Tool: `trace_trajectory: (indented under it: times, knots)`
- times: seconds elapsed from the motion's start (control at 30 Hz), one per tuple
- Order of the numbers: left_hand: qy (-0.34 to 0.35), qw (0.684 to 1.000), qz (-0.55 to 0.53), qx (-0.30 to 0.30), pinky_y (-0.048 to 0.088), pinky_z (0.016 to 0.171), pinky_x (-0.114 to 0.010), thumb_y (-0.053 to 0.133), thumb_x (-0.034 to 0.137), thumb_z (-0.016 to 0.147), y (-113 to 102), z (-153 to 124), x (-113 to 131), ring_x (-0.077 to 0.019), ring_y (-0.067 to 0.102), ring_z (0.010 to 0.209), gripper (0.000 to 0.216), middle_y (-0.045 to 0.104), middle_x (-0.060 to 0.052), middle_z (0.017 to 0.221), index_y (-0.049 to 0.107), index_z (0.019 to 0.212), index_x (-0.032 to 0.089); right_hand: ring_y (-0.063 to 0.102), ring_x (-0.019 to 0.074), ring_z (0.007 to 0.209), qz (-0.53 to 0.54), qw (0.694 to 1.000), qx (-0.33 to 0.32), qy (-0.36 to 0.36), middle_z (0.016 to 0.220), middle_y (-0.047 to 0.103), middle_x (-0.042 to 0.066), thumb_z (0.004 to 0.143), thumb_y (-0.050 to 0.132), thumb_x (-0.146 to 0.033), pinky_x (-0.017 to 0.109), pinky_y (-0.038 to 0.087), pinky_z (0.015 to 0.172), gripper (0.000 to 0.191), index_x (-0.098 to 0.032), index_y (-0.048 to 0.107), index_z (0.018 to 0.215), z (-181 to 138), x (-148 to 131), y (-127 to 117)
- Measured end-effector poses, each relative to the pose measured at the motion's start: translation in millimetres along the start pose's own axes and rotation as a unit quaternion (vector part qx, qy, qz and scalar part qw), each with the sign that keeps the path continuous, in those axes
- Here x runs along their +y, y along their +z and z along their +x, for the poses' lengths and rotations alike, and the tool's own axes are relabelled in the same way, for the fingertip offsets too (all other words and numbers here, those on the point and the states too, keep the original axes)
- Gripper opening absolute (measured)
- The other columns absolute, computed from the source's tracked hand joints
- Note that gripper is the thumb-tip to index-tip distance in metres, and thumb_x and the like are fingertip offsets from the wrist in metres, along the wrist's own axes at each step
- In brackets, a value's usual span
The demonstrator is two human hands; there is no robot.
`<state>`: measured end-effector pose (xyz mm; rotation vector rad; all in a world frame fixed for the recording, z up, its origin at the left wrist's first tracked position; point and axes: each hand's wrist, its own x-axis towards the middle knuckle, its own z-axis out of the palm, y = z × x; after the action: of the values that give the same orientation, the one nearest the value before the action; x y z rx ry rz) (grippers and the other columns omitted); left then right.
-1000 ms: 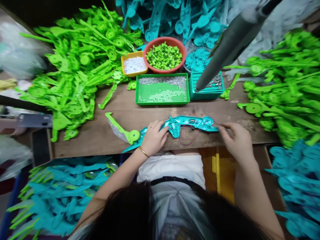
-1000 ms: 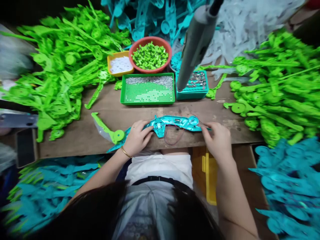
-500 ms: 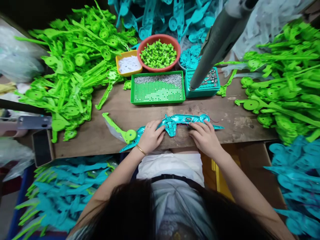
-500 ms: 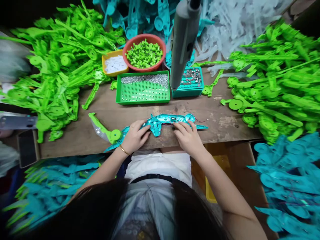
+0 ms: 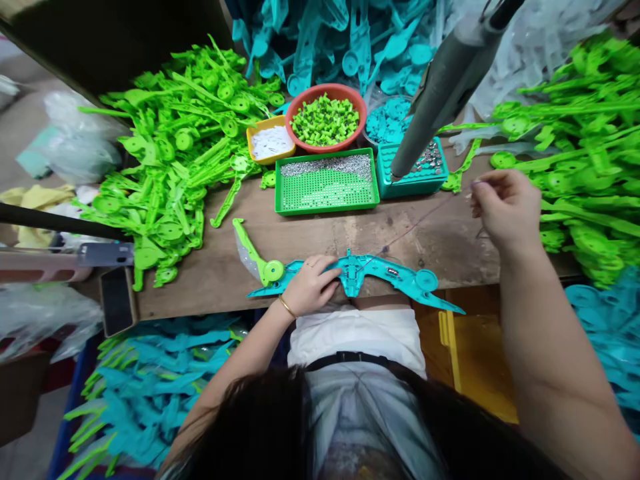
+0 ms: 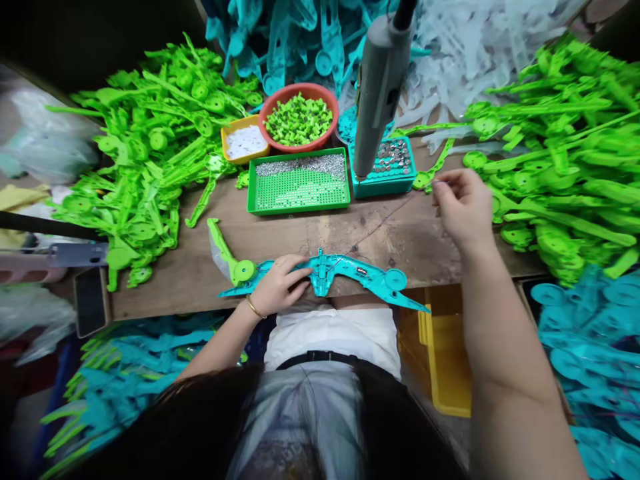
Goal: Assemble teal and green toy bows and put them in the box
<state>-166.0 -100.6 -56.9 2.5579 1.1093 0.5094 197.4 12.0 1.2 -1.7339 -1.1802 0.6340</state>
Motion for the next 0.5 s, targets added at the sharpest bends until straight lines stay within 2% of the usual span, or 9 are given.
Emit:
trace_trajectory:
  times: [0.1,0.27,0.33,0.4,0.43,0.5]
  knots:
    - [-0.001,1.0,-0.022,0.009,0.048,0.1,-0.045,0.052,0.023,0.09,-1,-1,0,-0.0243,0.054,0.116,0.028,0.06,-0.014,0.124,0.06,0.116,0.016,0.043,0.0076,0.036,-0.059,0.996,0.037,0.051,0.046,0.052,-0.006,0.072,0.068,-0.013,0.026,0.032,0.043,0.007,-0.017,0.063,0.076,17,17,-6]
    - [0.006,1.0,-0.023,0.002,0.048,0.1,-0.047,0.052,0.021,0.09,1,-2,-2,-0.0251,0.054,0.118,0.026,0.06,-0.015,0.126,0.062,0.113,0.017,0.048,0.0085,0.046,-0.194,0.977,-0.01,0.09,0.051,0.058,-0.001,0.068,0.075,-0.02,0.028,0.037,0.054,0.012,-0.015,0.071,0.079,16,36,-26]
    - [0.011,1.0,-0.007,-0.001,0.048,0.1,-0.048,0.051,0.022,0.09,2,-2,-2,-0.0258,0.054,0.119,0.027,0.06,-0.015,0.126,0.062,0.114,0.017,0.049,0.0097,0.047,-0.26,0.954,-0.058,0.136,0.054,0.06,0.001,0.064,0.08,-0.025,0.031,0.037,0.055,0.02,-0.016,0.073,0.08,12,36,-45]
    - [0.015,1.0,0.007,-0.005,0.048,0.1,-0.047,0.05,0.022,0.091,2,-1,-1,-0.0261,0.054,0.118,0.028,0.06,-0.015,0.126,0.061,0.116,0.016,0.051,0.0111,0.049,-0.257,0.938,-0.136,0.19,0.06,0.065,0.005,0.058,0.085,-0.033,0.033,0.038,0.054,0.028,-0.017,0.075,0.08,9,40,-72]
    - [0.017,1.0,0.013,-0.006,0.048,0.101,-0.046,0.05,0.022,0.091,2,0,0,-0.0262,0.054,0.118,0.029,0.06,-0.015,0.125,0.061,0.116,0.015,0.053,0.0122,0.05,-0.229,0.936,-0.175,0.201,0.063,0.067,0.007,0.055,0.086,-0.04,0.034,0.039,0.054,0.034,-0.018,0.075,0.08,8,45,-88]
    - [0.018,1.0,0.018,-0.008,0.048,0.1,-0.046,0.051,0.022,0.091,1,2,1,-0.0265,0.055,0.117,0.028,0.06,-0.016,0.124,0.062,0.115,0.013,0.056,0.0156,0.049,-0.17,0.958,-0.172,0.157,0.062,0.066,0.011,0.048,0.085,-0.057,0.037,0.038,0.05,0.049,-0.019,0.076,0.078,3,60,-123]
